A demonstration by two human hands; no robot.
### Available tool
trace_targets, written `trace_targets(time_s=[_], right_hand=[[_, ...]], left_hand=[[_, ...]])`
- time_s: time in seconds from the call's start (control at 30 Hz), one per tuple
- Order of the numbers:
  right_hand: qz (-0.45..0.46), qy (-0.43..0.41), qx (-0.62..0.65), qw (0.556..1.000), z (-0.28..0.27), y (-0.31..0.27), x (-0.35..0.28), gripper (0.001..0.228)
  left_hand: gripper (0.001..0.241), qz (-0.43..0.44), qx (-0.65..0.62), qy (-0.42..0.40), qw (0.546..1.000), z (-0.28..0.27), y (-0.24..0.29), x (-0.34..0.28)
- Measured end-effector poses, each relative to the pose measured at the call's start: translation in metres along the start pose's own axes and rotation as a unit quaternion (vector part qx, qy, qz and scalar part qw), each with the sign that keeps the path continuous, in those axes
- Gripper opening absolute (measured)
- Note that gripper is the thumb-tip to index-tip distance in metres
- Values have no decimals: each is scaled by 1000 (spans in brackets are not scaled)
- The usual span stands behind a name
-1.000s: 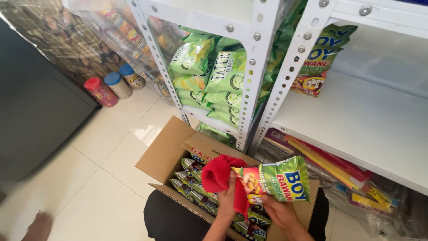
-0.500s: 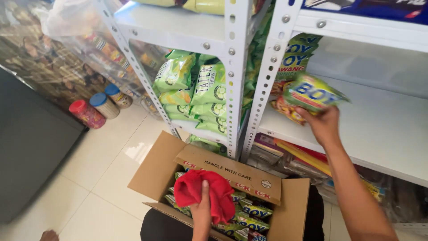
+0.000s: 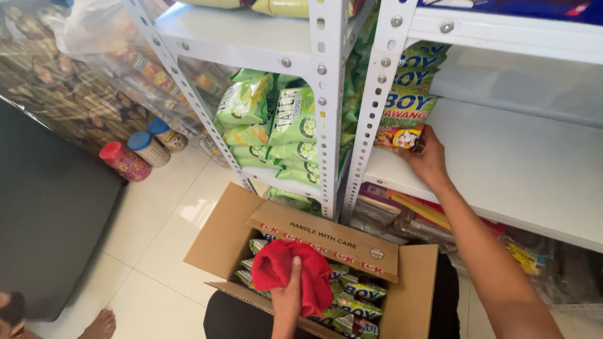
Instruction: Wiping down snack bags with a red cloth and arranging them neatly on metal shelving units.
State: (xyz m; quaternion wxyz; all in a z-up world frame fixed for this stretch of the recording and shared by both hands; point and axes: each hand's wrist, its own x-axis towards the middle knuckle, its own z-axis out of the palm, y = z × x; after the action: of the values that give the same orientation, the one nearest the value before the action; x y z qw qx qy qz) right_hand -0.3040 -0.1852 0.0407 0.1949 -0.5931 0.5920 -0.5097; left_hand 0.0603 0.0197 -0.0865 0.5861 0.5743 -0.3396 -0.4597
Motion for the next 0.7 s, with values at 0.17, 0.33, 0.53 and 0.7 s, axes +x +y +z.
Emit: trace_targets(time_s=[0.17,0.33,0.53,0.7], right_hand=[[8,0,17,1000,3,10,13,60],[12,17,-13,1000,-7,-15,-2,76],[-119,183,23,976,1,5,-114,55],[-25,-283,-24,958,39,-18,-225,27]], left_hand=[[45,-21,-18,15,999,-4,6,-2],[46,-16,19,7,1000,-15,2,-2],[49,-71,55,34,995,-50,5,-22],[53,-134,-17,158,978,-69,3,-31]])
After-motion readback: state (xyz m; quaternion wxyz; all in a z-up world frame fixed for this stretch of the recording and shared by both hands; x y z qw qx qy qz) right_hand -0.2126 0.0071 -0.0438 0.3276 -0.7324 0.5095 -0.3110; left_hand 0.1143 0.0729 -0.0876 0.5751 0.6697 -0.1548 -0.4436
